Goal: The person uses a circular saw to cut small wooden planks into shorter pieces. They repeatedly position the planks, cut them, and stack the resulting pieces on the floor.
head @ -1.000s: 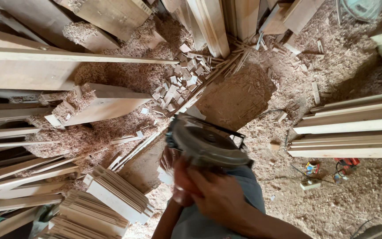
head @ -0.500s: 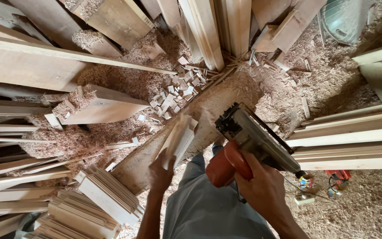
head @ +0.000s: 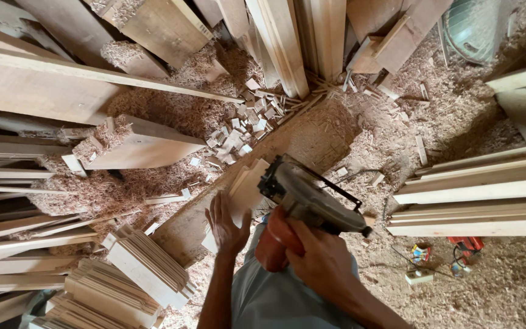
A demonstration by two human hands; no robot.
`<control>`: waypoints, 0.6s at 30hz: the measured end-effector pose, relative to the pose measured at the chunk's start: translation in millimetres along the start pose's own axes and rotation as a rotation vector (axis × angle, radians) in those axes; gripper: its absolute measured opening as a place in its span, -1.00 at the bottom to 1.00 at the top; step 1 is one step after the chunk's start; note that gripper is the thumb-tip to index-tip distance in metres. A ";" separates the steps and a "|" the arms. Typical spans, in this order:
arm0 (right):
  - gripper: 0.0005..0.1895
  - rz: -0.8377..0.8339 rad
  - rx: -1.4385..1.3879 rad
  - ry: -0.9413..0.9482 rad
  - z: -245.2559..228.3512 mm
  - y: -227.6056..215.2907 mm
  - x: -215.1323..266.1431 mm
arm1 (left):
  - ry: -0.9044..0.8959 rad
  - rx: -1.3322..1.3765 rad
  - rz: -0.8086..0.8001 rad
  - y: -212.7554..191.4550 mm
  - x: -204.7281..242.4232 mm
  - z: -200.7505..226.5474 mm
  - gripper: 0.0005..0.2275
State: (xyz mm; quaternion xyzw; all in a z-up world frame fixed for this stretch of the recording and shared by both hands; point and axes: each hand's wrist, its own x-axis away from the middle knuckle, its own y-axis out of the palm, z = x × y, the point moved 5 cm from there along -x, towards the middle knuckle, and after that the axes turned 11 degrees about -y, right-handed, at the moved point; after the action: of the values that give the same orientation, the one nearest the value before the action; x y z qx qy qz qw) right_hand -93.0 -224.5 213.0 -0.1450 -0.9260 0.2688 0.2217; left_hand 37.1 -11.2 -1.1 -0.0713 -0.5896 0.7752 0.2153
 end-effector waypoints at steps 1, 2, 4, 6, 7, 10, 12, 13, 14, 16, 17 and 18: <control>-0.38 0.015 0.009 -0.064 -3.7 6.0 -1.6 | -0.033 0.038 0.047 6.8 4.2 -1.3 -0.31; -0.39 0.030 0.019 -0.127 -7.2 13.1 -4.1 | -0.067 0.076 0.094 12.3 3.9 -4.6 -0.40; -0.39 0.053 0.016 -0.225 -14.0 27.7 -6.9 | -0.007 0.143 0.249 15.5 -0.8 -4.8 -0.46; -0.39 0.067 -0.008 -0.293 -20.1 40.5 -9.7 | 0.043 0.194 0.342 10.7 -3.6 -3.1 -0.49; -0.39 0.002 -0.017 -0.227 -17.5 49.2 -11.4 | 0.063 0.217 0.349 6.8 -0.8 0.7 -0.49; -0.40 -0.151 -0.049 -0.097 -15.5 71.6 -14.8 | 0.117 0.608 -0.030 -1.5 18.0 17.6 -0.49; -0.40 -0.187 -0.074 -0.103 -19.5 78.6 -17.1 | 0.063 0.815 -0.309 -9.6 27.1 25.9 -0.49; -0.41 -0.195 -0.070 -0.098 -20.8 80.4 -17.3 | 0.023 0.898 -0.413 -13.3 29.8 29.4 -0.48; -0.42 -0.203 -0.066 -0.092 -22.5 81.9 -16.9 | -0.001 0.918 -0.436 -18.9 29.9 31.4 -0.48; -0.43 -0.226 -0.085 -0.083 -25.8 84.2 -17.0 | -0.052 0.964 -0.475 -28.7 27.6 34.1 -0.48; -0.44 -0.238 -0.107 -0.080 -27.0 85.4 -17.9 | -0.071 0.976 -0.484 -32.8 25.0 34.2 -0.48; -0.44 -0.250 -0.129 -0.077 -28.2 86.6 -18.6 | -0.086 0.988 -0.494 -36.5 24.0 34.5 -0.48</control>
State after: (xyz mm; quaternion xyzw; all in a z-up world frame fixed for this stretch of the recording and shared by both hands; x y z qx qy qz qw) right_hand -50.3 -149.0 179.4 -0.0320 -0.9600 0.1841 0.2083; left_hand 12.1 -23.9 47.1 0.2101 -0.1633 0.8883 0.3742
